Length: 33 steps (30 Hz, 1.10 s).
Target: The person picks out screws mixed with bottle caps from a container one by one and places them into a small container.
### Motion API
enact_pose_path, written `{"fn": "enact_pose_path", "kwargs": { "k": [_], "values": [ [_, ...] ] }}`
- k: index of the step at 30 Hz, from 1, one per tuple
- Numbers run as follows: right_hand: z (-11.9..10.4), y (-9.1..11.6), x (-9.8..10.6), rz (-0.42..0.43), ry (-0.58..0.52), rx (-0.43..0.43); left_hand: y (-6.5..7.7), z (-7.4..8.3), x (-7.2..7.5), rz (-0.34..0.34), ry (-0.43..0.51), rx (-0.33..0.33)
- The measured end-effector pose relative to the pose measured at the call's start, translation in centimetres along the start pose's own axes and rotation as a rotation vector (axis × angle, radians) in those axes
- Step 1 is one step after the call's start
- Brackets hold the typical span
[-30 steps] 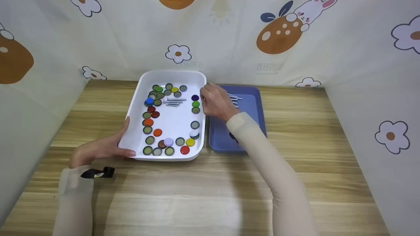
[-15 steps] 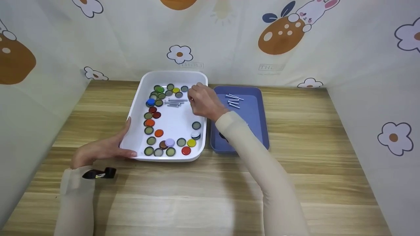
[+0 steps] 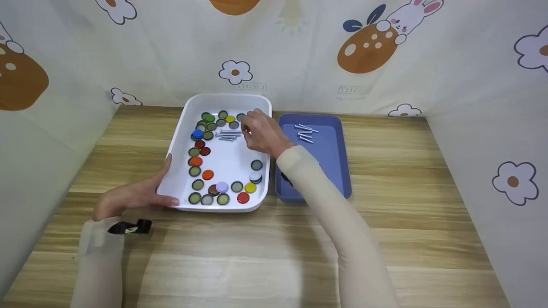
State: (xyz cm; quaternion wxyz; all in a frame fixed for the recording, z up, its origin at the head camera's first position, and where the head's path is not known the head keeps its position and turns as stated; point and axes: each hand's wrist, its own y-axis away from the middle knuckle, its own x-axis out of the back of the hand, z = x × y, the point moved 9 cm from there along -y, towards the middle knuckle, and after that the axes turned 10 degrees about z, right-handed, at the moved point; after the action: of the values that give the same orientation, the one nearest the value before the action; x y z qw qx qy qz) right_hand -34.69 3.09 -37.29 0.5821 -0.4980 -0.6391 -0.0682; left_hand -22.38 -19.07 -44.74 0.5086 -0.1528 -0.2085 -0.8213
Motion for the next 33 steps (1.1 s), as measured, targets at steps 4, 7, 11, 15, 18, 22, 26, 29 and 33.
{"fn": "enact_pose_path", "kwargs": {
  "k": [4, 7, 11, 15, 18, 22, 26, 29, 33],
  "values": [
    [0.4, -0.1, -0.5, -0.082, -0.018, -0.089, -0.1, 0.0, 0.0, 0.002, 0.004, -0.001],
    [0.7, -0.3, -0.8, -0.133, -0.044, -0.170, -0.1, 0.0, 0.0, 0.003, 0.008, -0.011],
    [1.3, -0.2, -1.2, -0.183, -0.105, -0.301, -0.1, -0.1, -0.1, -0.002, 0.006, -0.012],
    [1.6, -0.2, -1.9, -0.207, -0.179, -0.403, 0.1, -0.1, -0.3, -0.017, 0.032, -0.013],
    [1.5, -0.3, -2.0, -0.208, -0.209, -0.434, 0.2, 0.0, -0.3, -0.023, 0.051, -0.011],
    [1.3, -0.6, -1.7, -0.188, -0.224, -0.458, 0.2, 0.0, -0.2, -0.020, 0.026, -0.004],
    [1.3, -0.8, -1.5, -0.177, -0.246, -0.498, 0.1, -0.1, 0.0, -0.013, 0.016, 0.017],
    [1.3, -0.9, -1.7, -0.178, -0.263, -0.542, 0.0, -0.2, 0.0, -0.013, 0.026, 0.030],
    [1.3, -1.0, -2.0, -0.170, -0.286, -0.573, 0.0, -0.2, -0.1, -0.018, 0.048, 0.031]
  ]
}}
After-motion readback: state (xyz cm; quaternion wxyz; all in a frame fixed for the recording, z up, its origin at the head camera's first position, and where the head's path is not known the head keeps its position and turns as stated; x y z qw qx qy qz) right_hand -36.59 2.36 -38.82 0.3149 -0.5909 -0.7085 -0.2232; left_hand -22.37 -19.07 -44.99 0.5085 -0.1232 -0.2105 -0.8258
